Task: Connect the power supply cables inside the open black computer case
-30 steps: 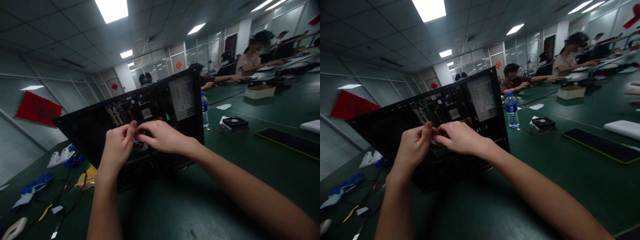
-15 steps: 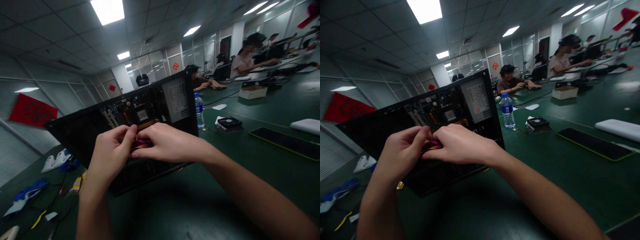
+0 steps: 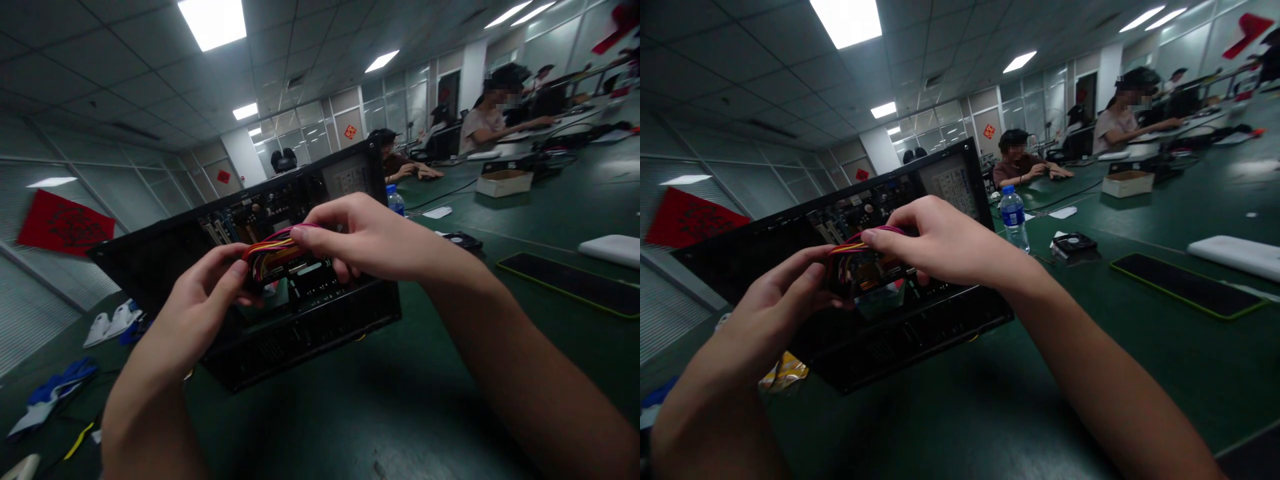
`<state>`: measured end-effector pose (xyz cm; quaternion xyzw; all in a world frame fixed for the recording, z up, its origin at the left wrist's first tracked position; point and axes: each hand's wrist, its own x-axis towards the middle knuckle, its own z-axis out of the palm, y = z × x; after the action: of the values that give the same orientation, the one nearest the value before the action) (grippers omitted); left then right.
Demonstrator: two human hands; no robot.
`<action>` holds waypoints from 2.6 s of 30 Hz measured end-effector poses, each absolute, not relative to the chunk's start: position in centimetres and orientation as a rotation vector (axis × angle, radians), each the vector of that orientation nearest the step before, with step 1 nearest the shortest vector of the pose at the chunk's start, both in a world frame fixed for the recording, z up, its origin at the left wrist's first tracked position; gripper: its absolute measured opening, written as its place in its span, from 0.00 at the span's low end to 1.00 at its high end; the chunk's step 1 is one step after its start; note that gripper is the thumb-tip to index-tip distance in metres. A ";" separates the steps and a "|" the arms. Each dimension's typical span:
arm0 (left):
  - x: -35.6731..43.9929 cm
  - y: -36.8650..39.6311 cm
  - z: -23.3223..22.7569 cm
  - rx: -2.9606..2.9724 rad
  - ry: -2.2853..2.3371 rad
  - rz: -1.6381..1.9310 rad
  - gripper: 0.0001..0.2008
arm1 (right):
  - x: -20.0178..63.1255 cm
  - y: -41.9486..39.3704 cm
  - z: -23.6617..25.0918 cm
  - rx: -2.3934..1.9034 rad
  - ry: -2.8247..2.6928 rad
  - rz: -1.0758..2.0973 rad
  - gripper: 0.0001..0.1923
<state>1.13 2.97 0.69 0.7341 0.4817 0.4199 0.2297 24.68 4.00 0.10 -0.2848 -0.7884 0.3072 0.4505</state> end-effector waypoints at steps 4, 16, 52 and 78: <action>0.7 3.2 0.6 2.006 1.266 1.218 0.22 | 24.4 4.3 -0.1 -0.676 -1.949 0.780 0.21; 1.7 2.8 0.5 2.008 1.170 1.403 0.23 | 23.7 3.9 -0.7 -0.583 -2.278 0.922 0.21; 3.4 3.8 -0.4 1.623 0.801 1.366 0.12 | 23.2 3.2 -0.1 -0.450 -1.910 0.933 0.17; 3.1 3.4 -0.2 1.589 0.893 1.481 0.13 | 22.5 3.7 -0.7 -0.409 -1.920 0.935 0.21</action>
<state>3.08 3.44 -0.17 0.6241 0.3508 0.5815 0.3864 22.53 3.67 -0.70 -0.1664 -0.7819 0.3805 0.4649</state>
